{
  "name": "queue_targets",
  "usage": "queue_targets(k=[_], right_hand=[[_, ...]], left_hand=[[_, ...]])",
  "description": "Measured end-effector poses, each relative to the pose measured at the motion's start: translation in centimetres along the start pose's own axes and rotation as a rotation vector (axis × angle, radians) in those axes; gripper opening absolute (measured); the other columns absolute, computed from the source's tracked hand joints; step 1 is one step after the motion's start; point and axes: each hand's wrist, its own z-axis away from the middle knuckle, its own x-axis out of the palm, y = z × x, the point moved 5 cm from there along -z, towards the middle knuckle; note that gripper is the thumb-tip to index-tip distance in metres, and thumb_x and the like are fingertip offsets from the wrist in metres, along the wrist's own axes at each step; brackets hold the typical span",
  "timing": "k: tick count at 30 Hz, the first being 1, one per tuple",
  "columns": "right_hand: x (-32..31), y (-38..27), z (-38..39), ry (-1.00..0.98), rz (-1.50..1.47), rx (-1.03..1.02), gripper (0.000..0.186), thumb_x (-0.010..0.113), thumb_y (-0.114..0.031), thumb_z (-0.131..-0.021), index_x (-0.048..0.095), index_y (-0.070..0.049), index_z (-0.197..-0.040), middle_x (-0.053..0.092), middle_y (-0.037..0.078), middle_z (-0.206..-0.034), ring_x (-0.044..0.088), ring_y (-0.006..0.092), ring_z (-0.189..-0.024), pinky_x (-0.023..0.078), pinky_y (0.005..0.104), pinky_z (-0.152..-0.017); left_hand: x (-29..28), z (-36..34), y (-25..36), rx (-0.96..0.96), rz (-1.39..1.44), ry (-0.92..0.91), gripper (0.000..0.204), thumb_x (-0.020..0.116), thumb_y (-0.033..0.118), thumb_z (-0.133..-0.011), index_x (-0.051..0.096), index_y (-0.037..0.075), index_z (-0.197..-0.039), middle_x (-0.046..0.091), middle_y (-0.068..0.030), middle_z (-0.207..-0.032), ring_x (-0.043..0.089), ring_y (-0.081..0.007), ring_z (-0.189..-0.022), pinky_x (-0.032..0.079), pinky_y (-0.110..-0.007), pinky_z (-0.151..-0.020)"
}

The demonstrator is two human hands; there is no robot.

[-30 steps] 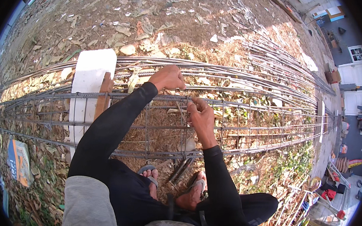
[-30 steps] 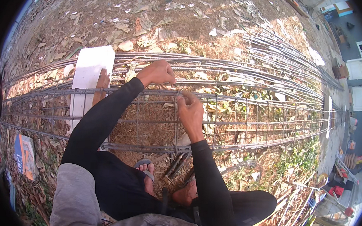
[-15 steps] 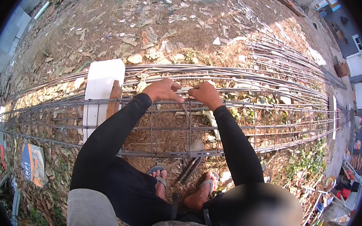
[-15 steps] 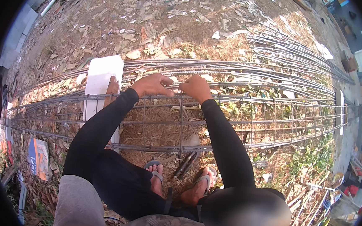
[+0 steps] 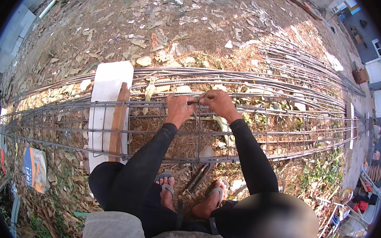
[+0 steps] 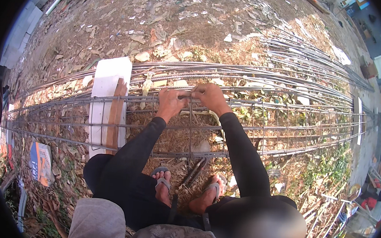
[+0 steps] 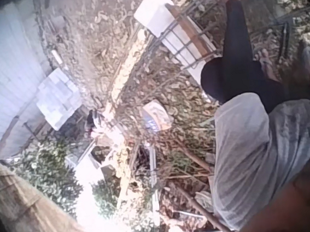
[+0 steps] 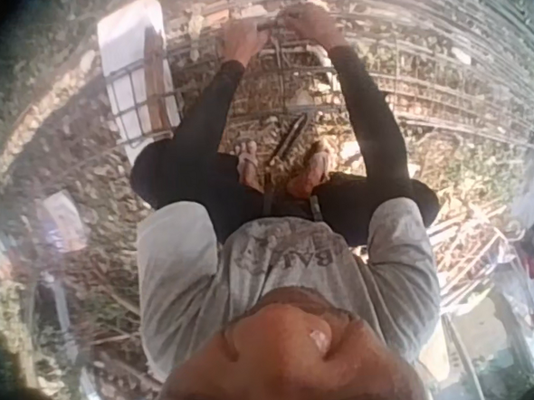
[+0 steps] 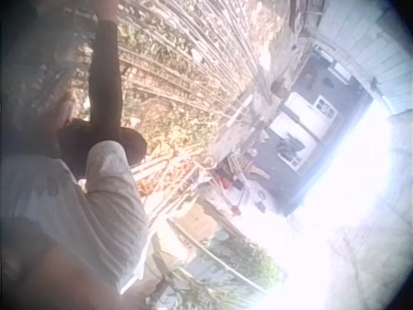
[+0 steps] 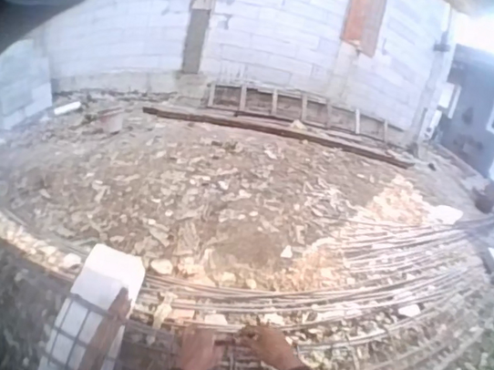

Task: The person ties metal wires around a steel reinforcement cage using pliers to secure the structure.

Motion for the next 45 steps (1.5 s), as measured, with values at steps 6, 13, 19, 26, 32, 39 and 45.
queue_targets(k=[6,13,19,26,32,39,45], right_hand=[[1.0,-1.5,0.0,0.173,0.367,-0.143,0.025,0.073,-0.033,-0.085,0.078,-0.01,-0.095,0.073,0.016,-0.082,0.07,0.0336,-0.074,0.055,0.0422,-0.069],[0.8,1.2,1.1,0.231,0.01,0.078,0.033,0.071,-0.03,-0.083,0.079,-0.002,-0.097,0.075,0.016,-0.08,0.072,0.0228,-0.074,0.054,0.0354,-0.069],[1.6,0.9,6.0,0.439,-0.144,0.192,0.04,0.074,-0.037,-0.088,0.077,0.001,-0.102,0.071,0.01,-0.073,0.066,0.0194,-0.065,0.05,0.0351,-0.061],[12.0,4.2,26.2,-0.175,-0.559,0.745,0.042,0.067,-0.04,-0.097,0.073,0.002,-0.1,0.069,0.005,-0.073,0.062,0.0088,-0.056,0.048,0.0225,-0.049],[22.7,15.2,30.9,0.46,0.093,0.823,0.077,0.08,-0.051,-0.081,0.05,-0.001,-0.132,0.069,0.017,-0.106,0.071,0.0333,-0.091,0.057,0.041,-0.078],[21.9,14.4,29.0,0.349,0.201,0.937,0.082,0.081,-0.051,-0.073,0.05,0.004,-0.125,0.064,0.027,-0.115,0.063,0.0411,-0.113,0.049,0.0488,-0.097],[19.0,19.2,34.8,0.223,-0.368,0.847,0.045,0.064,-0.029,-0.091,0.056,0.002,-0.122,0.066,0.009,-0.09,0.066,0.0205,-0.085,0.053,0.0356,-0.071]], left_hand=[[-0.1,0.3,-0.5,-0.028,-0.02,0.002,0.019,0.074,0.03,-0.081,0.081,0.024,-0.098,0.078,-0.0026,-0.093,0.069,-0.0228,-0.096,0.03,-0.05,-0.11],[0.1,0.3,-0.1,0.031,0.032,0.111,0.019,0.076,0.031,-0.081,0.082,0.021,-0.097,0.075,-0.0097,-0.079,0.069,-0.0261,-0.083,0.027,-0.049,-0.114],[0.0,-0.2,0.2,-0.025,0.052,-0.002,0.021,0.073,0.035,-0.084,0.082,0.022,-0.098,0.069,-0.0074,-0.064,0.068,-0.0253,-0.078,0.029,-0.047,-0.11],[-0.6,-0.2,-1.6,-0.031,0.029,-0.005,0.023,0.074,0.036,-0.081,0.082,0.022,-0.097,0.076,-0.009,-0.085,0.068,-0.0265,-0.083,0.031,-0.048,-0.111],[0.7,-0.6,-0.2,-0.135,0.034,-0.128,0.025,0.076,0.04,-0.076,0.083,0.025,-0.095,0.077,-0.0074,-0.085,0.07,-0.0266,-0.088,0.039,-0.043,-0.101],[-0.4,-1.0,-0.3,-0.129,0.046,-0.079,0.025,0.076,0.037,-0.075,0.083,0.026,-0.096,0.077,-0.0026,-0.08,0.071,-0.0239,-0.08,0.043,-0.038,-0.093],[0.9,-1.4,0.5,-0.149,0.06,-0.079,0.021,0.076,0.032,-0.075,0.083,0.027,-0.094,0.078,0.0004,-0.084,0.071,-0.0216,-0.082,0.042,-0.039,-0.095]])
